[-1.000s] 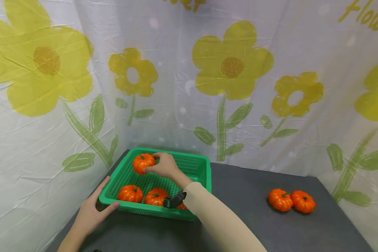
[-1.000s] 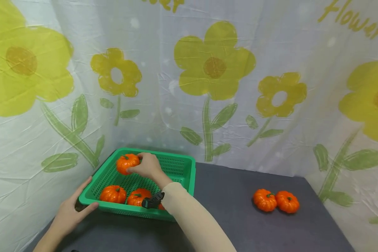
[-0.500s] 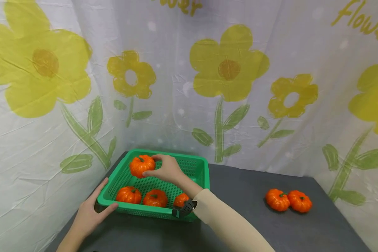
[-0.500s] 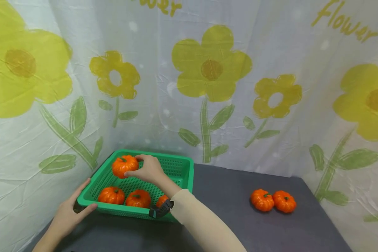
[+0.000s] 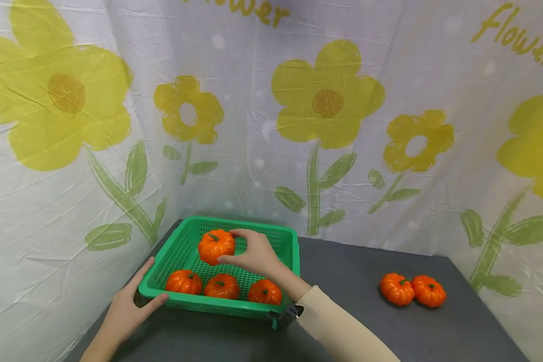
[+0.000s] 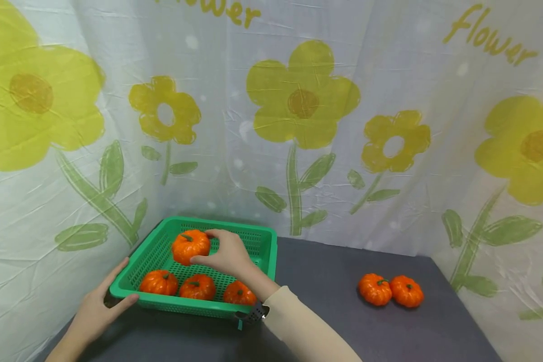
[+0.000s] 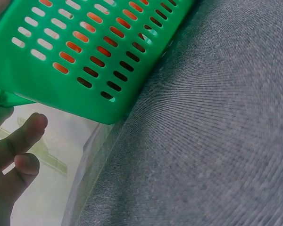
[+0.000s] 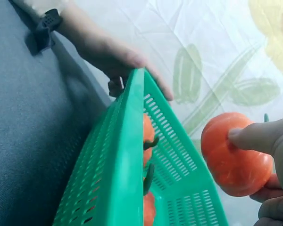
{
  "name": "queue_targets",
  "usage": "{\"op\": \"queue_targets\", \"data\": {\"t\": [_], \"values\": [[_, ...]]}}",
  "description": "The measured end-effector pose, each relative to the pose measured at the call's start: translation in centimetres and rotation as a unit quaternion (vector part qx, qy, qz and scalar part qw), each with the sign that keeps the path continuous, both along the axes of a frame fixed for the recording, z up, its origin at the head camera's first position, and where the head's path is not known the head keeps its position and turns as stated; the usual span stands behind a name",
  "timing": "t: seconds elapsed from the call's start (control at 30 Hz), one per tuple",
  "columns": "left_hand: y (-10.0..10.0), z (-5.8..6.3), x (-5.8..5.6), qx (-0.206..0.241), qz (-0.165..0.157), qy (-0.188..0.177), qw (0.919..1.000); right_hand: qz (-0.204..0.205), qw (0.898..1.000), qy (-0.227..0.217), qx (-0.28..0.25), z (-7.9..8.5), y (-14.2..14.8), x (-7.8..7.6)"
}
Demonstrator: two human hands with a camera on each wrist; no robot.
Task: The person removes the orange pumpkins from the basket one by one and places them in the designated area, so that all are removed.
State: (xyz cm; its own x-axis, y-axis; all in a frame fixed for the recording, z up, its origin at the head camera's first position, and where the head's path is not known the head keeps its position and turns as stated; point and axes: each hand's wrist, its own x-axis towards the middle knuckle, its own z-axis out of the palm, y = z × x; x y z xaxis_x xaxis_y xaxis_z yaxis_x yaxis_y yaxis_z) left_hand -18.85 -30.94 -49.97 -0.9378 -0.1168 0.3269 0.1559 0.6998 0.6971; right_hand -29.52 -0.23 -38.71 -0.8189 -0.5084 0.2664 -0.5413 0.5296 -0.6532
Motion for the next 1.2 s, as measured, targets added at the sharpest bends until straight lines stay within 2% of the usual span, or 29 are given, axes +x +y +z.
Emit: {"op": "queue_targets", "data": {"t": [0.2,0.4,0.67,0.9,1.2], "values": [[0.0,0.0,0.0,-0.001,-0.001,-0.012,0.9999,-0.004,1.000,0.000,-0.018,-0.2,1.4,0.5],[0.0,0.1,0.1,0.004,-0.001,-0.015,0.9999,0.002,1.000,0.012,-0.014,-0.9,2.9,1.0],[0.1,0.2,0.2,0.007,-0.001,-0.018,0.9998,-0.007,0.999,-0.011,-0.048,-1.9,4.9,1.5],[0.1,0.3,0.3,0.004,0.003,-0.028,0.9996,-0.031,0.997,-0.009,-0.065,-1.9,7.3,1.9],[0.2,0.4,0.4,0.005,0.004,-0.022,0.9997,-0.076,0.993,-0.005,-0.090,-2.3,9.9,2.4]]}}
